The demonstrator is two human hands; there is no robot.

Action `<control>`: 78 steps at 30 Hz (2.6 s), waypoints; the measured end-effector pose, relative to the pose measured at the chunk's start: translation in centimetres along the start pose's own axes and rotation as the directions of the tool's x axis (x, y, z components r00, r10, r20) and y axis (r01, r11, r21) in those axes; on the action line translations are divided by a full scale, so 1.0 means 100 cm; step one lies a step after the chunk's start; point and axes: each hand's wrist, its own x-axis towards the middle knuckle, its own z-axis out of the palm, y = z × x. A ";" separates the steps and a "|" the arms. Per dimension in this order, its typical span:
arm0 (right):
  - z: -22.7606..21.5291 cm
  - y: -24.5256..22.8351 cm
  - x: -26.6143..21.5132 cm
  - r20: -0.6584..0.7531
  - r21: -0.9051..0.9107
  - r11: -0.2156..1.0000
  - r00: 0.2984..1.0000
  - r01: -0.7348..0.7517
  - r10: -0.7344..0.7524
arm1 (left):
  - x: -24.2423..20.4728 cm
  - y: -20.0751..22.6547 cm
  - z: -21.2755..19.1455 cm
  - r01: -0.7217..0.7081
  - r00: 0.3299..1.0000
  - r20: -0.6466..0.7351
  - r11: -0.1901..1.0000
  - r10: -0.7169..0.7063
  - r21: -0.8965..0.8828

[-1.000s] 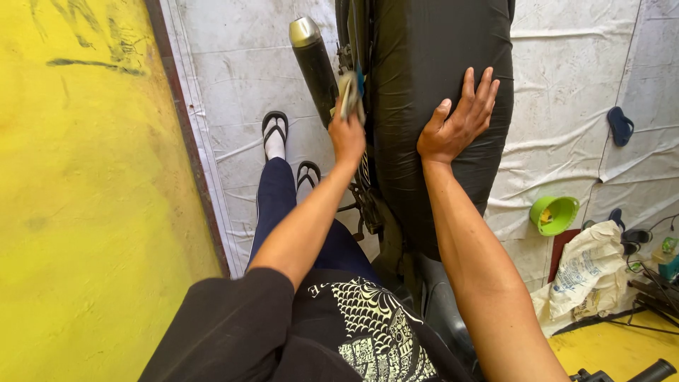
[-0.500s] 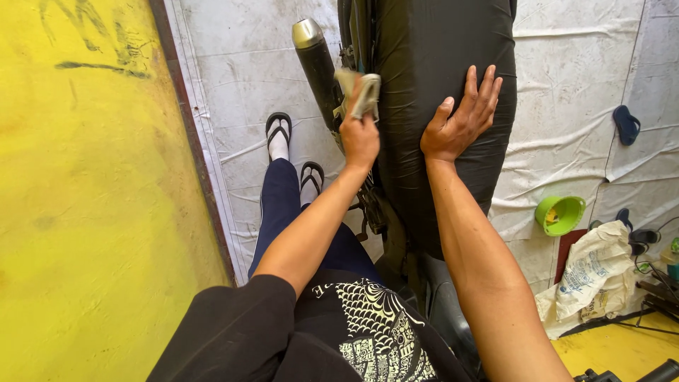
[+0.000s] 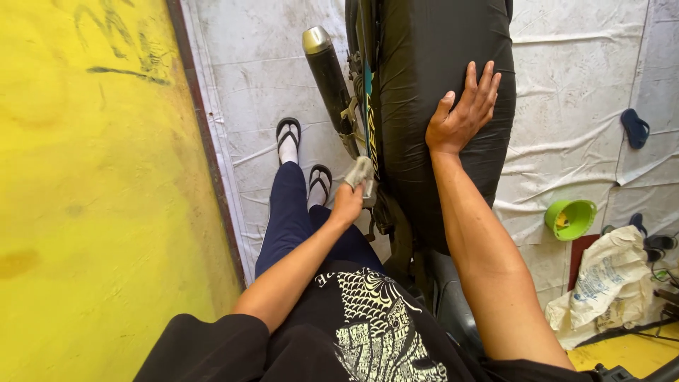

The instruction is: The person wipes the black seat of a motorcycle with a cloth, focusing on the rear and side areas. They repeatedly rub the surface and occasionally adjust their grip on the seat while standing in a workshop.

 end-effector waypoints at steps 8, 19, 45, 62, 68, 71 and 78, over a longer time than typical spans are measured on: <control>-0.055 0.005 -0.023 0.153 0.503 0.861 0.988 -0.076 -0.003 | -0.064 0.134 -0.058 0.006 0.999 0.039 0.950 0.007 -0.313; -0.141 -0.061 -0.114 0.768 0.609 0.276 0.640 -0.743 0.029 | -0.037 0.179 -0.061 -0.318 0.871 0.422 0.943 0.252 0.093; 0.000 -0.099 -0.223 0.626 0.683 -0.565 -0.029 -0.463 0.780 | 0.213 0.312 -0.108 -0.464 0.721 0.693 0.727 -0.021 0.506; 0.237 -0.157 -0.077 0.691 0.723 -0.664 -0.207 0.190 0.693 | 0.227 0.321 -0.139 -0.340 0.755 0.646 0.775 -0.114 0.533; 0.220 -0.092 -0.136 0.657 0.746 -0.574 -0.238 0.337 0.715 | 0.204 0.334 -0.131 -0.403 0.682 0.726 0.780 -0.094 0.479; 0.172 -0.082 -0.164 0.578 0.816 -0.491 -0.407 0.305 0.708 | 0.201 0.332 -0.124 -0.514 0.664 0.743 0.669 -0.084 0.536; 0.166 -0.108 -0.119 0.521 0.854 -0.400 -0.545 0.334 0.657 | 0.205 0.312 -0.118 -0.534 0.674 0.731 0.615 -0.105 0.581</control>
